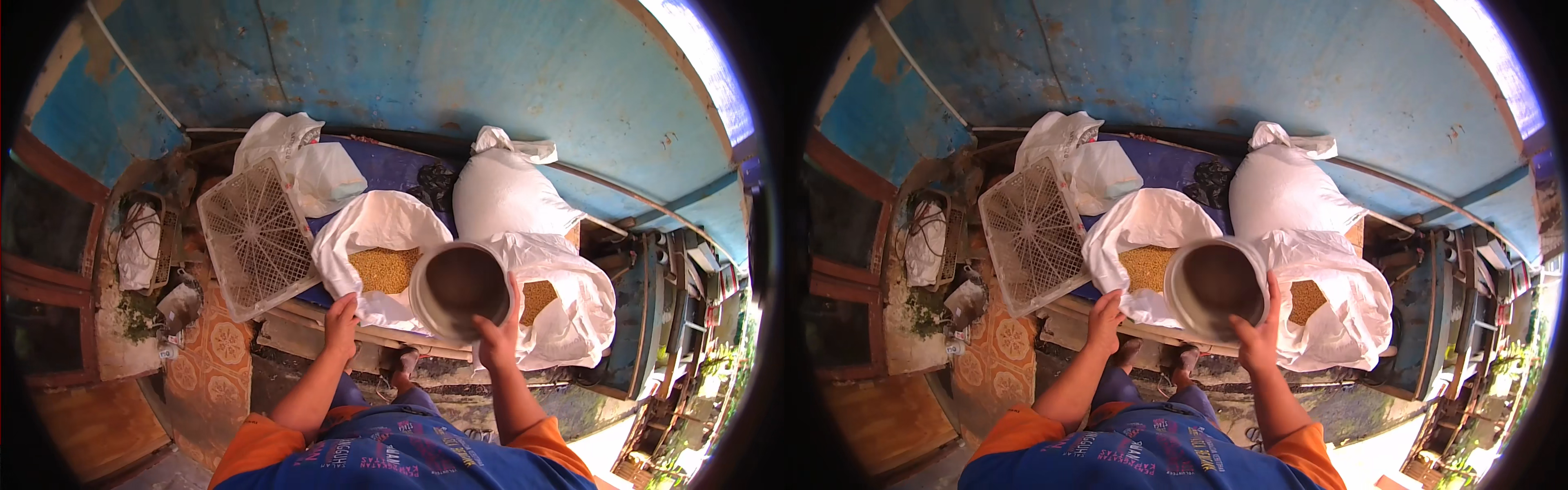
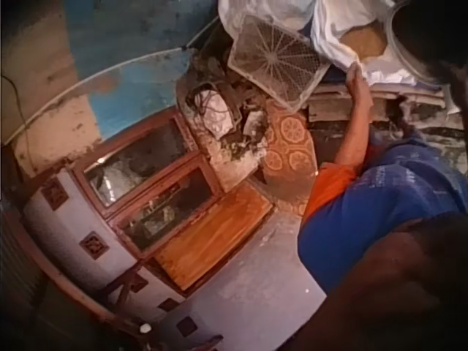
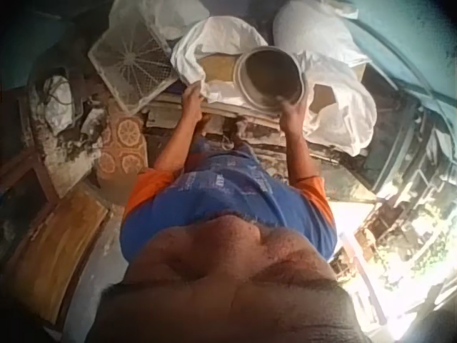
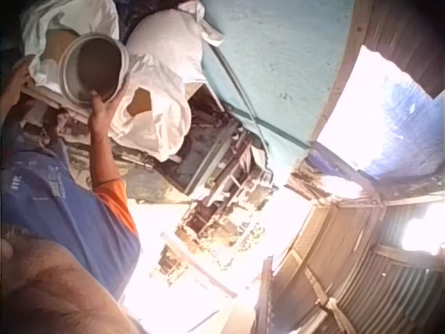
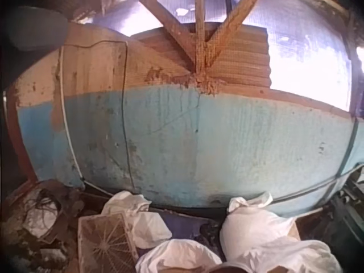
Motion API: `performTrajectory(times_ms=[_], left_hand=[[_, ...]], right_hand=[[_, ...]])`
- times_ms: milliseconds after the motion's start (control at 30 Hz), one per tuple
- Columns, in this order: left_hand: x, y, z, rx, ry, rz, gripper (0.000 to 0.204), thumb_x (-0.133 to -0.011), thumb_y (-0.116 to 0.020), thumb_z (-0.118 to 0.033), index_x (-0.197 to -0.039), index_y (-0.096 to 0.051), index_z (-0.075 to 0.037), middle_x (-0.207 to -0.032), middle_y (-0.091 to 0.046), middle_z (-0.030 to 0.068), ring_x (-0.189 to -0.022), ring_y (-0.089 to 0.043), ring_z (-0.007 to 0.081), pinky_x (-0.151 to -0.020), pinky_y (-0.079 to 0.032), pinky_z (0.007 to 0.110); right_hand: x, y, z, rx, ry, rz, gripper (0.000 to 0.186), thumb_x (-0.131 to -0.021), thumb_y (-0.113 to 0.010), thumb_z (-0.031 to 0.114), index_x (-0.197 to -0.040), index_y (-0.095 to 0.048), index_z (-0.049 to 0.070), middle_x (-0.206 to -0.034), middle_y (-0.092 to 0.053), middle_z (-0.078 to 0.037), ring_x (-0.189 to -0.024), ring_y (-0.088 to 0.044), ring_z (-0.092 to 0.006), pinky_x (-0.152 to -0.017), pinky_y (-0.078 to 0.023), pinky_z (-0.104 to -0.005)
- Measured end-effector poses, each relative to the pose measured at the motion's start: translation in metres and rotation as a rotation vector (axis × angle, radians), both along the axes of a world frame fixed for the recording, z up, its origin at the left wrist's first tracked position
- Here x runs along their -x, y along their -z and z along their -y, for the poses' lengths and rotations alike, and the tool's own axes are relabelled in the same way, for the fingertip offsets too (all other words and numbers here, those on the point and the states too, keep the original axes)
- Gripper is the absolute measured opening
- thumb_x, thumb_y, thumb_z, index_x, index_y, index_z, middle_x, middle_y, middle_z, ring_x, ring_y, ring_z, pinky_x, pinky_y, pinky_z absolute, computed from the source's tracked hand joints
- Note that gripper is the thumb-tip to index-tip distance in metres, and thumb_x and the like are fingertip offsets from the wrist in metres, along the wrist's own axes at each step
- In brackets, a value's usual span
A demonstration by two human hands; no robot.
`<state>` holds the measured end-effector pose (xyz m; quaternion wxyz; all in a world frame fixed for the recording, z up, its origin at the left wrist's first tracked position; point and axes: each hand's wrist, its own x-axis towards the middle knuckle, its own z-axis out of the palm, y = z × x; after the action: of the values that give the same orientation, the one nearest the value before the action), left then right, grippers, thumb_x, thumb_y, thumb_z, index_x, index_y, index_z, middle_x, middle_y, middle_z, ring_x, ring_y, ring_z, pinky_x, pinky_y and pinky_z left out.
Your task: The person uses a small metal bowl to scoop grains from one large white sack and transfer them into another smaller white sack.
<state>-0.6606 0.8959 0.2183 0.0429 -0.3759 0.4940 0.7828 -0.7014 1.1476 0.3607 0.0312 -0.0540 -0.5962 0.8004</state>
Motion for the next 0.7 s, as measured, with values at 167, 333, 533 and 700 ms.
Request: performTrajectory(times_ms=[167,333,533,700], left_hand=[[-0.015,-0.026,-0.019,0.588,0.145,-0.113,0.048,-0.088,-0.063,-0.018,-0.131,-0.047,-0.003,-0.142,-0.033,0.0195,-0.131,-0.036,0.0312,-0.106,-0.030,0.045],[-0.006,-0.057,-0.074,0.795,0.396,-0.479,0.058,-0.083,-0.067,-0.012,-0.135,-0.042,-0.003,-0.141,-0.034,0.0200,-0.132,-0.035,0.0327,-0.106,-0.031,0.043],[0.045,-0.044,-0.187,0.388,0.745,-0.413,0.105,-0.075,-0.080,-0.031,-0.150,-0.010,-0.006,-0.144,-0.031,0.0243,-0.128,-0.040,0.0304,-0.103,-0.037,0.041],[0.083,-0.044,-0.246,0.172,0.670,-0.145,0.102,-0.077,-0.078,-0.031,-0.149,-0.012,-0.003,-0.142,-0.038,0.0233,-0.124,-0.046,0.0272,-0.101,-0.039,0.033]], right_hand=[[-0.073,0.020,-0.111,0.526,-0.086,0.657,0.054,-0.080,-0.055,0.014,-0.128,-0.045,-0.008,-0.113,-0.062,-0.023,-0.099,-0.064,-0.0348,-0.091,-0.052,-0.0467],[-0.101,0.027,-0.170,0.608,0.095,0.726,0.055,-0.081,-0.052,0.021,-0.128,-0.045,-0.008,-0.114,-0.061,-0.024,-0.098,-0.064,-0.0373,-0.084,-0.054,-0.0508],[-0.071,0.069,-0.211,0.510,0.342,0.676,0.042,-0.089,-0.049,0.023,-0.126,-0.045,0.002,-0.113,-0.055,-0.019,-0.089,-0.058,-0.0340,-0.074,-0.055,-0.0495],[-0.007,0.114,-0.216,0.341,0.497,0.716,0.046,-0.095,-0.048,0.026,-0.138,-0.037,0.012,-0.132,-0.040,-0.015,-0.114,-0.047,-0.0372,-0.089,-0.051,-0.0560]])
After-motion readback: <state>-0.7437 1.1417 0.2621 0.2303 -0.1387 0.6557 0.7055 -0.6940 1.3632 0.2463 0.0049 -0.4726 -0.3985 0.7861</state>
